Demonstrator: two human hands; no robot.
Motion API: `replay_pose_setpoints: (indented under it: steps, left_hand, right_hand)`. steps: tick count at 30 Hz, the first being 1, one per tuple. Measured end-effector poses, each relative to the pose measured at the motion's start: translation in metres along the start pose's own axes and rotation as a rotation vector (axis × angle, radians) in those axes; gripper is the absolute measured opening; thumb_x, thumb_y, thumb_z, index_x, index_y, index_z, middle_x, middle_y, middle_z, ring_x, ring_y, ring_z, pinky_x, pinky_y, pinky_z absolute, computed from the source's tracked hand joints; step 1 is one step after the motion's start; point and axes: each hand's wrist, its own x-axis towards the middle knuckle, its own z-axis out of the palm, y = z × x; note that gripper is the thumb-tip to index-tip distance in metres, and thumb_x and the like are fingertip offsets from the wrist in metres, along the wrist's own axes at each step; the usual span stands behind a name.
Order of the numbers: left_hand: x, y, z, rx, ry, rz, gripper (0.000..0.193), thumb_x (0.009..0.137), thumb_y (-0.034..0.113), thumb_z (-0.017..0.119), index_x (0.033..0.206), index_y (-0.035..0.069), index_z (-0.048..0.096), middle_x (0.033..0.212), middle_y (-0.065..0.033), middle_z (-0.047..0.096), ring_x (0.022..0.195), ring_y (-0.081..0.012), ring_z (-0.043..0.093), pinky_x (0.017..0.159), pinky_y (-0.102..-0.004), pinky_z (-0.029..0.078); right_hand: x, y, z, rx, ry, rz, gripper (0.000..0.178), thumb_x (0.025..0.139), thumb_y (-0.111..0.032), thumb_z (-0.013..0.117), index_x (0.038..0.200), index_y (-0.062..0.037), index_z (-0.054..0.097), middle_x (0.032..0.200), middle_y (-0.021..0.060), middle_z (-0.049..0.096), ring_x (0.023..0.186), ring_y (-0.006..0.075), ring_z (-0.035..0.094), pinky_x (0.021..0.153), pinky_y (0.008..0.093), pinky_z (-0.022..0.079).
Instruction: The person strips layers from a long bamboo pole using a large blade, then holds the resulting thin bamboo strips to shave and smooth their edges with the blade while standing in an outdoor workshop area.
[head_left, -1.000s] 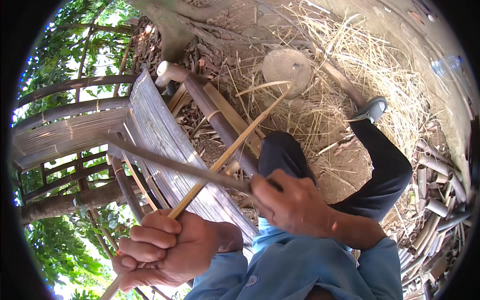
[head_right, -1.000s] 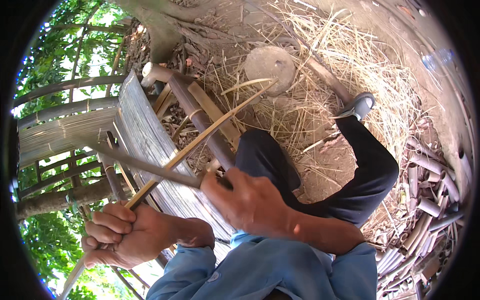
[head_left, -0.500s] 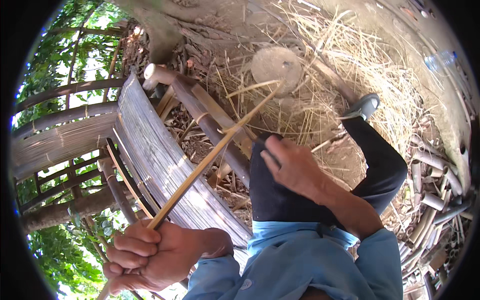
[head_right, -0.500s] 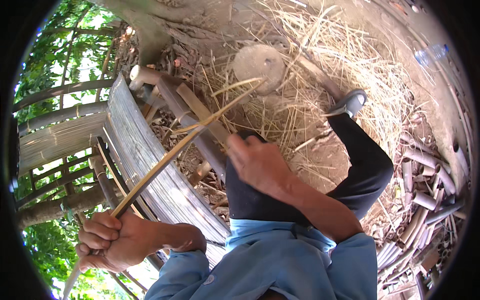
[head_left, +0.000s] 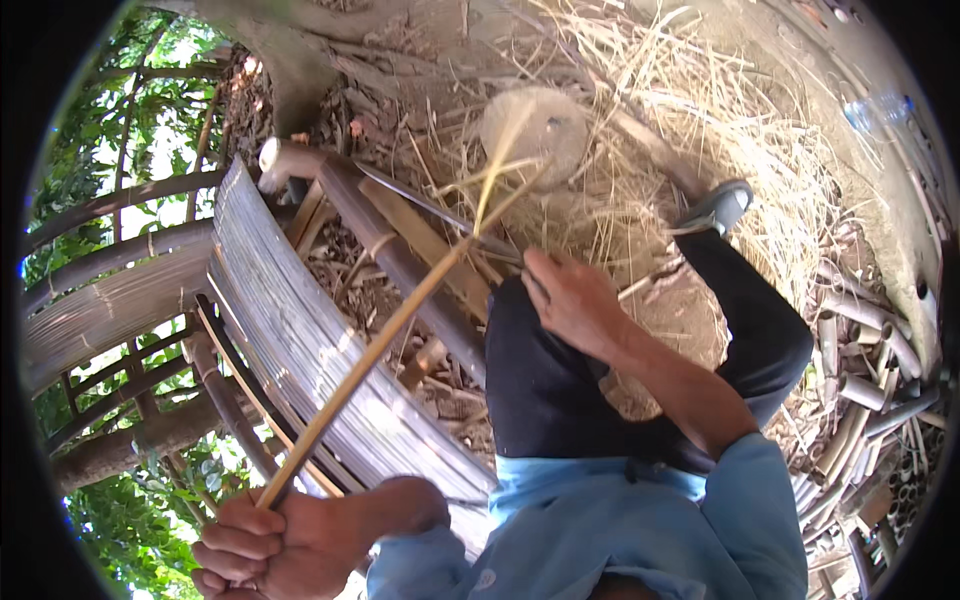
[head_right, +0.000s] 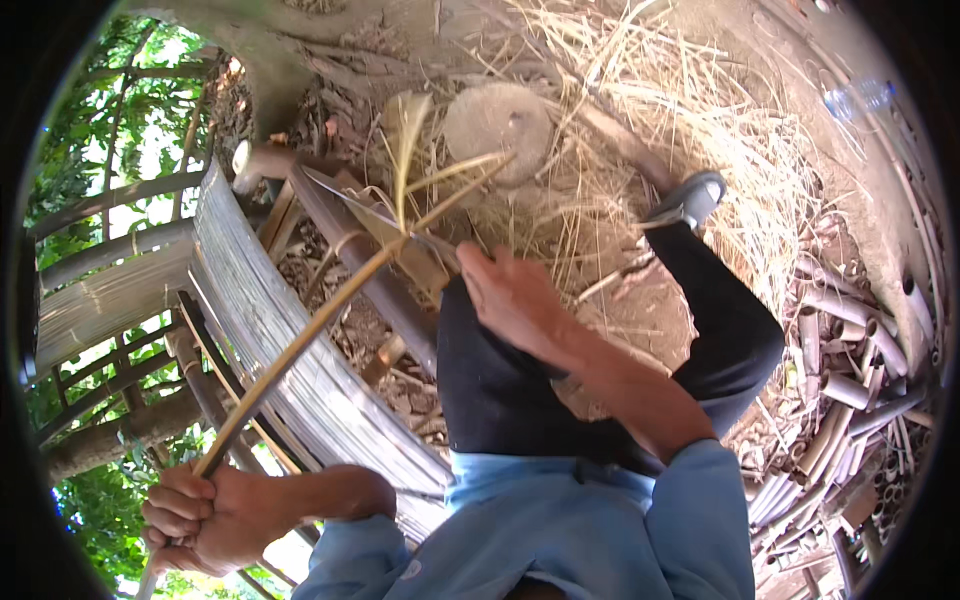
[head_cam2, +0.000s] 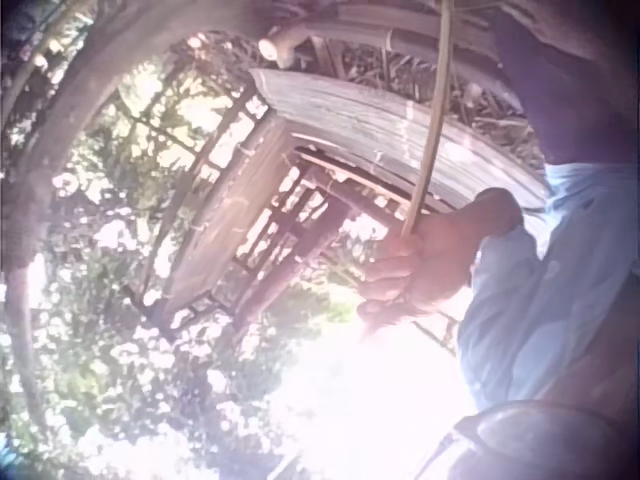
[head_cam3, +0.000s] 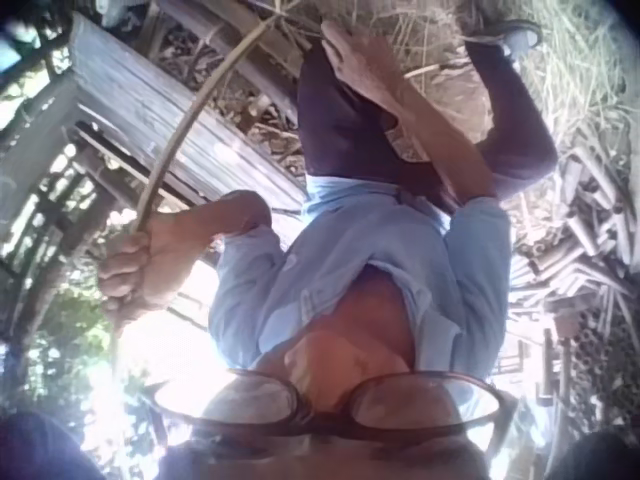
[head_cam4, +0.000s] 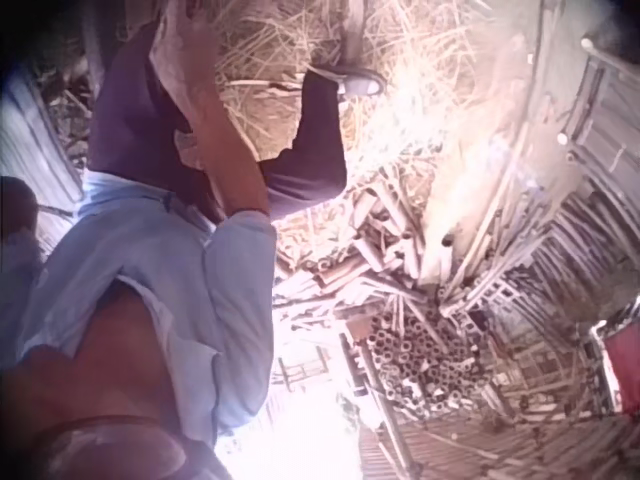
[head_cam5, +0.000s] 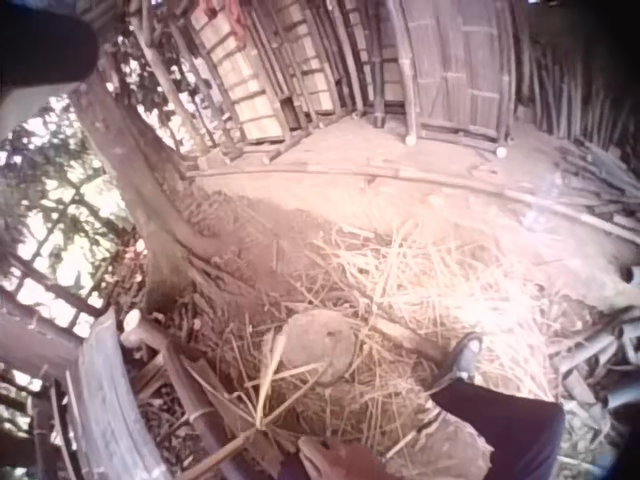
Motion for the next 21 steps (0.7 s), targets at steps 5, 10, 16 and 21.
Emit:
replay_pose_setpoints:
  steps: [5,10,16,21]
  left_hand:
    - [0.01,-0.002,-0.017,0.062,-0.011,0.021,0.037,0.109,0.033,0.042,0.078,0.013,0.037,0.065,0.0031,0.027,0.055,-0.0105,0.023,0.048,-0.0278,0.024]
    - [0.023,-0.023,-0.004,-0.124,-0.037,0.004,0.046,0.111,0.043,0.033,0.074,0.017,0.039,0.063,0.0063,0.028,0.05,-0.0065,0.028,0.045,-0.0244,0.029]
    - [0.05,-0.017,-0.032,0.054,-0.019,0.006,0.04,0.108,0.032,0.039,0.071,0.017,0.039,0.061,0.0065,0.029,0.047,-0.008,0.023,0.043,-0.0243,0.027]
    - [0.058,-0.025,-0.015,0.061,0.179,0.087,0.033,0.101,0.034,0.051,0.074,0.016,0.043,0.061,0.006,0.033,0.043,-0.008,0.023,0.039,-0.024,0.023]
  right_hand:
    - [-0.001,0.002,0.009,0.022,-0.037,-0.164,0.009,0.096,-0.015,0.059,0.103,-0.0109,0.054,0.072,0.012,0.058,0.059,0.0273,0.067,0.046,0.0429,0.05]
    - [0.004,0.204,0.092,0.273,-0.172,0.397,0.027,0.095,-0.023,0.067,0.118,-0.0127,0.057,0.076,0.0163,0.062,0.061,0.0349,0.065,0.053,0.0462,0.052]
    - [0.015,0.263,0.135,0.001,-0.117,0.396,0.028,0.095,-0.021,0.063,0.121,-0.0186,0.052,0.089,0.021,0.064,0.072,0.0436,0.065,0.064,0.0534,0.052]
    - [0.019,0.276,0.139,0.009,-0.1,0.427,0.028,0.095,-0.021,0.062,0.12,-0.0151,0.051,0.086,0.0218,0.064,0.074,0.0431,0.066,0.065,0.053,0.052]
